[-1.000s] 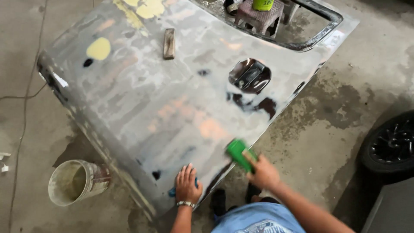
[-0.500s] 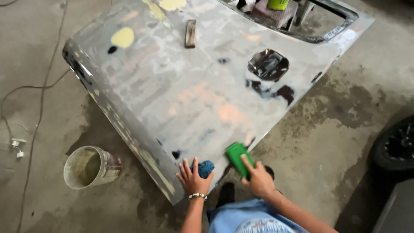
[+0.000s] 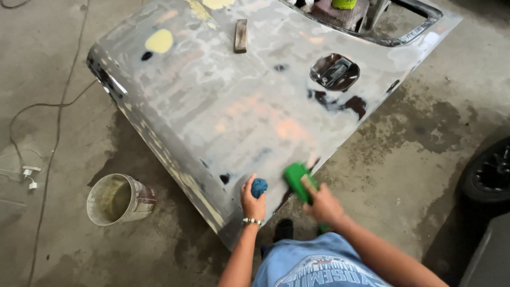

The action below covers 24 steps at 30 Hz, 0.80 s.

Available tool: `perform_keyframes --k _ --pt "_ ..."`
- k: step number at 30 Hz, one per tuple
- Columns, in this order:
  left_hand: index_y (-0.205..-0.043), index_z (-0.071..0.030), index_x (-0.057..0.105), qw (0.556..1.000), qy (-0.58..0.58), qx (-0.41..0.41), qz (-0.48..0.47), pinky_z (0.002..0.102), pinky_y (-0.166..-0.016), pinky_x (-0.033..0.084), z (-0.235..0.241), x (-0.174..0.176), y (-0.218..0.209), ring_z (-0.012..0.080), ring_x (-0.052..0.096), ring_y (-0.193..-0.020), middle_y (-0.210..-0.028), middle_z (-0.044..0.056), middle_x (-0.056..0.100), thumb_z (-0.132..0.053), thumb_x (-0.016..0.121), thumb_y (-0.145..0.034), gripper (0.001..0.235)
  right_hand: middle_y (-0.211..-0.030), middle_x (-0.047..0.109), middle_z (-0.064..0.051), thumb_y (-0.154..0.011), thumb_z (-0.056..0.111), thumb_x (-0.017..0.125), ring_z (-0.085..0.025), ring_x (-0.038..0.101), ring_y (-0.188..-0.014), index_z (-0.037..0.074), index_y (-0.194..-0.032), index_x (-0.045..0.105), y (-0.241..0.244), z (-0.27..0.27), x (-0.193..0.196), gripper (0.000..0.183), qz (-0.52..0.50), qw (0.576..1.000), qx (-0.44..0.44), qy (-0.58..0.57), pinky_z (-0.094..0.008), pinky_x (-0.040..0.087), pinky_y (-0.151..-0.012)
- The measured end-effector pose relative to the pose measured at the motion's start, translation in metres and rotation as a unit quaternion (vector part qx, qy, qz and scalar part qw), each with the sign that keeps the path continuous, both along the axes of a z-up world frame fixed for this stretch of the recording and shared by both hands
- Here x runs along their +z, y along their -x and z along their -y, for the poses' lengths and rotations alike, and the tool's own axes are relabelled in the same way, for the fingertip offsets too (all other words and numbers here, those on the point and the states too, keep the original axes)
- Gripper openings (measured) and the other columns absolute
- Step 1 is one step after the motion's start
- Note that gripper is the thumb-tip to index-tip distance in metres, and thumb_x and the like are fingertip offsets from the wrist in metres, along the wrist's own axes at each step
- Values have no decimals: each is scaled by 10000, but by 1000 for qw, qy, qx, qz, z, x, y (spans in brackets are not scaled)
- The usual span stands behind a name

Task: The person sands the surface of a car door using a green sanding block and a blue cloth. They work on various sections of the door, including the edges and around the fuel cap area, while another person works on a different part of the door in the background.

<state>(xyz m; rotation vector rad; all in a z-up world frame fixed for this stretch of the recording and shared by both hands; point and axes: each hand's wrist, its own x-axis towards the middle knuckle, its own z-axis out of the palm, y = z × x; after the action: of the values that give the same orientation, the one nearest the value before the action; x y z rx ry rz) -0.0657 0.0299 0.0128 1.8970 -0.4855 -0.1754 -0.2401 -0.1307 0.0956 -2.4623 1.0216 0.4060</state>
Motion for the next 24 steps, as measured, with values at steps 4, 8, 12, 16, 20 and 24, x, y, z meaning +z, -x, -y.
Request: perform_keyframes --k 4,8,12,16,20,24 --pt "-1154 -63 694 1000 6 0 -15 421 -865 543 21 24 -10 322 678 -991 -1075 149 692 -184 829 -734 458 -1270 502 -183 -772 396 820 -390 641 -1092 490 -1573 198 1 -9 -7 1019 36 996 80 -15 -471 576 -899" --pt "-961 -7 725 989 -4 -41 -145 367 -680 549 17 31 -7 232 694 -754 -841 101 738 -402 888 -774 466 -1305 499 -170 -824 430 781 -366 646 -1110 513 -1587 167 -3 28 7 983 1 999 -37 -11 -478 587 -906" --pt "-964 0 727 954 36 -46 -294 314 -502 535 19 40 -5 148 676 -620 -783 71 724 -355 799 -869 374 -1261 525 -205 -840 447 771 -412 620 -1124 456 -1620 161 4 68 -2 989 31 985 -163 46 -521 571 -904" --pt "-1037 -66 661 931 90 -49 -351 313 -454 564 39 35 -8 143 697 -606 -815 58 706 -166 727 -835 235 -1305 501 -202 -859 438 740 -389 665 -1102 475 -1629 104 -11 21 27 999 -33 986 -163 -16 -513 584 -913" --pt "-1138 -157 648 943 102 -84 -306 299 -484 548 60 49 -7 137 659 -610 -854 51 683 -30 684 -829 336 -1321 482 -207 -768 397 792 -398 628 -1153 525 -1574 182 -17 -23 11 1019 -8 999 32 -13 -493 584 -909" --pt "-1035 -62 689 979 84 -139 -124 314 -622 546 71 34 -6 150 652 -682 -860 86 711 -92 774 -867 191 -1300 506 -156 -780 436 787 -348 646 -1139 558 -1546 230 -22 0 7 955 -23 999 46 -7 -466 601 -885"
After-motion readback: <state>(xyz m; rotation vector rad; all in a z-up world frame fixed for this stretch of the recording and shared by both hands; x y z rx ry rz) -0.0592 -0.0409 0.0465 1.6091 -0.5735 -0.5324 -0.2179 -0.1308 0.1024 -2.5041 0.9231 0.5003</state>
